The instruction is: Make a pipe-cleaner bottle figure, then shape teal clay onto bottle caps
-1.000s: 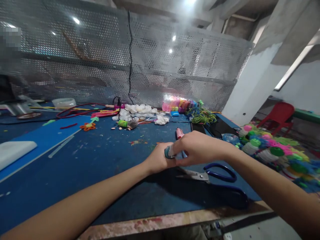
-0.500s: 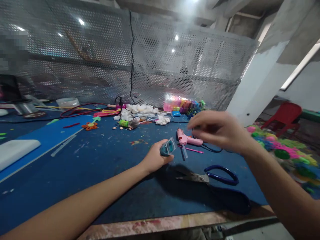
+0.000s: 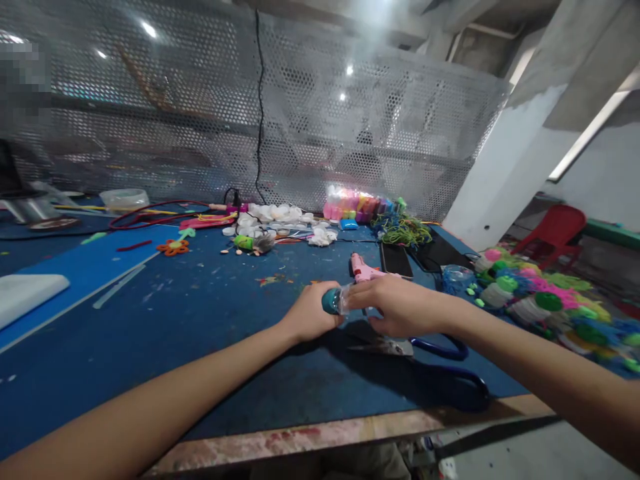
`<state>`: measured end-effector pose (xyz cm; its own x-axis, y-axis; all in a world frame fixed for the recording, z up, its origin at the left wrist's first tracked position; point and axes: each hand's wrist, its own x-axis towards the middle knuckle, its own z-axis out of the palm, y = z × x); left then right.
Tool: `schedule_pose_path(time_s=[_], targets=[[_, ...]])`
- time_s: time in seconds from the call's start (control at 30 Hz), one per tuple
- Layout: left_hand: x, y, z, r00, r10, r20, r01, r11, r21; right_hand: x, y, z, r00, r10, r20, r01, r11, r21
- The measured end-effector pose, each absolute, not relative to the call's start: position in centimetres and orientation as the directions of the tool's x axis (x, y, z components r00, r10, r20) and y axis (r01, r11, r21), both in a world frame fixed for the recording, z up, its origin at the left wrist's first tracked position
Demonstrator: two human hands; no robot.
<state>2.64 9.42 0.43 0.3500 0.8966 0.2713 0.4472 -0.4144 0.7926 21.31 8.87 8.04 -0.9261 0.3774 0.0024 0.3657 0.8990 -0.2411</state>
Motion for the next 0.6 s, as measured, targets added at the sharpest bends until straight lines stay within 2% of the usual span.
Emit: schedule_pose_path(time_s=[0.1,0.2,0.33,0.5,0.57,0.6], targets=[[2.7,9.1,0.6,0.366,0.886,0.286,0.463,-0.44,0.769,21.6,9.1,6.9,-0.939,0.343,0.018,0.311,0.871,-0.38],[2.7,9.1,0.6,0.345,0.889,0.3,0.464,-0.44,0.769,21.3,9.4,6.4,-0.935,0.356,0.002,0.325,0.857,-0.4],[2.7,9.4,0.3,0.32,0.898,0.304,0.457,-0.427,0.78,20.1,9.6,7.1,-0.927,0.364,-0.093,0.373,0.867,-0.331],[2.5,9.6,0.1,0.318,0.908,0.274,0.442,-0.398,0.804,18.8,9.5,8.5,-0.868,0.449,-0.211,0.479,0.87,-0.119],[2.5,9.5,0.8,0.329,0.907,0.263,0.438,-0.394,0.808,18.7,9.8,9.0,-0.882,0.429,-0.194,0.456,0.881,-0.125],[2.5,9.3,1.3,0.331,0.907,0.26,0.415,-0.387,0.823,18.8,10.0,9.4,-0.901,0.405,-0.156,0.428,0.888,-0.168]])
